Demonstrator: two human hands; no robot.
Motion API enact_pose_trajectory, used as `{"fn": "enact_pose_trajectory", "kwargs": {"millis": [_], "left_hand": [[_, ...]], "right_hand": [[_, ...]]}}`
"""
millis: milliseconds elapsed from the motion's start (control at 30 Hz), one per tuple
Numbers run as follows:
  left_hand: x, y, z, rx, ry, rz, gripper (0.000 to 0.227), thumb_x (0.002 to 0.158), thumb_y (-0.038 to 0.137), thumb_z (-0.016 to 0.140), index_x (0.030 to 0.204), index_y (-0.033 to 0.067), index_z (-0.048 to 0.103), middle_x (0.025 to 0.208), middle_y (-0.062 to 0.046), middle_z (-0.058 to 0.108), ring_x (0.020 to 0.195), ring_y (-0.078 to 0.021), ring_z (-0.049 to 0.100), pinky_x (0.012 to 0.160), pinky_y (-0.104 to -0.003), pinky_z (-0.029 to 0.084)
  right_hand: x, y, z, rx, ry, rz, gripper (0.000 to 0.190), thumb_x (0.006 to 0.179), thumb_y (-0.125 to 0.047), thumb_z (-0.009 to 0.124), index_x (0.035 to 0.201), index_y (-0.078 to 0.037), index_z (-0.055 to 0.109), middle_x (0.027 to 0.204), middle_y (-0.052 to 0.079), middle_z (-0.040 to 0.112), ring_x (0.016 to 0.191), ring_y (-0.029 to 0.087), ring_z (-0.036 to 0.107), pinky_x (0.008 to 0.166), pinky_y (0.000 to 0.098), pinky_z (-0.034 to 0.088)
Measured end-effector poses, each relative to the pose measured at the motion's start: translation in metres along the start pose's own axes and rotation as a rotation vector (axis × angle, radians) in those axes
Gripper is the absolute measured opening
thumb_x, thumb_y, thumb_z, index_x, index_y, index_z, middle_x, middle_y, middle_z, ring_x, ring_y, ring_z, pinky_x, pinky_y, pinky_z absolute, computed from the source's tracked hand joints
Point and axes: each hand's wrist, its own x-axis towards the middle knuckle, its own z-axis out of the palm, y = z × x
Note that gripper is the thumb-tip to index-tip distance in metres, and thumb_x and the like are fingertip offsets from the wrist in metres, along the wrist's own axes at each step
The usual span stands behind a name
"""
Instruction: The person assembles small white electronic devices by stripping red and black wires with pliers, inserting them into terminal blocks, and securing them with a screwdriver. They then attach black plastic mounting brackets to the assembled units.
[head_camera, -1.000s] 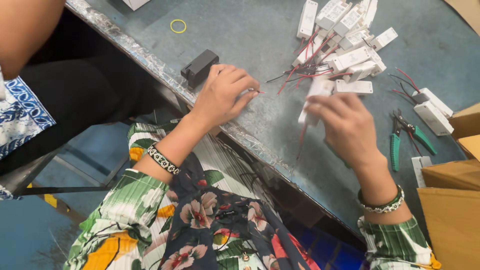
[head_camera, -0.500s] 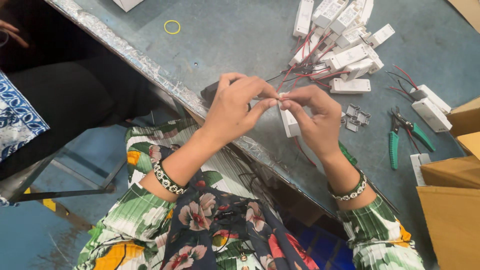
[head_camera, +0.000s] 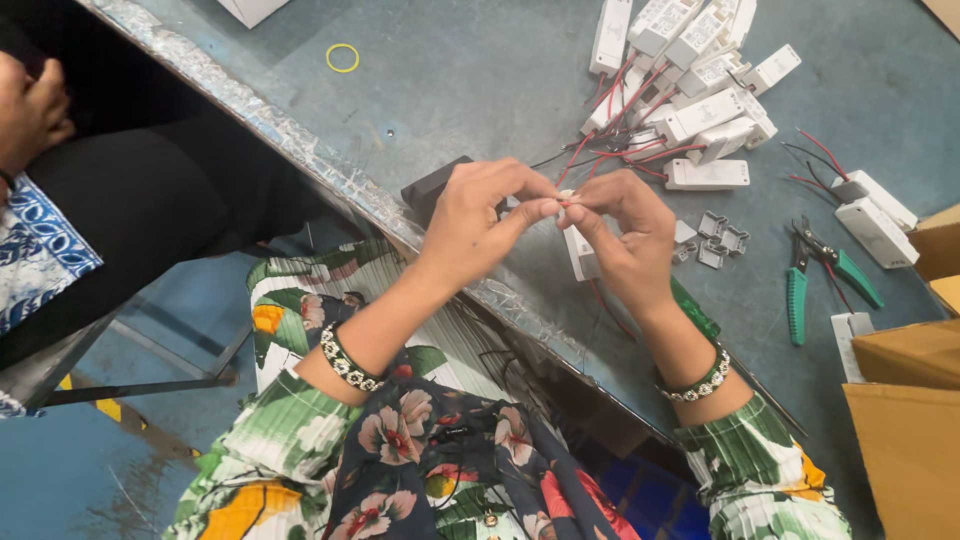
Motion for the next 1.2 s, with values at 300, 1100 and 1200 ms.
{"fn": "enact_pose_trajectory", "kwargs": {"millis": [300,1100,1200], "left_hand": [[-0.013,0.001,0.027,0.233,0.072,0.024,0.010,0.094,0.023,0.071,0.096,0.0137,0.069,0.092,0.004,0.067,0.090,-0.0160,0.063,0.104,-0.043,0.032],[-0.016,-0.015,0.005,0.629,-0.149,0.161,0.008,0.092,0.023,0.072,0.096,0.0178,0.067,0.100,0.002,0.063,0.117,-0.0240,0.056,0.111,-0.058,0.023],[-0.015,-0.016,0.007,0.631,-0.204,0.150,0.009,0.089,0.022,0.072,0.094,0.0172,0.068,0.099,0.002,0.064,0.114,-0.0234,0.057,0.111,-0.058,0.023]], "right_hand": [[-0.010,-0.023,-0.022,-0.530,0.003,0.200,0.046,0.080,-0.024,0.086,0.115,-0.001,0.066,0.107,0.008,0.069,0.082,0.018,0.066,0.065,0.0329,0.049],[-0.104,-0.029,-0.089,-1.047,-0.050,0.299,0.041,0.091,-0.021,0.076,0.128,-0.004,0.067,0.116,0.019,0.061,0.109,0.037,0.058,0.091,0.0441,0.048],[-0.113,-0.025,-0.084,-1.064,-0.046,0.312,0.032,0.090,-0.020,0.075,0.118,-0.006,0.067,0.114,0.018,0.065,0.107,0.037,0.061,0.090,0.0427,0.049]]}}
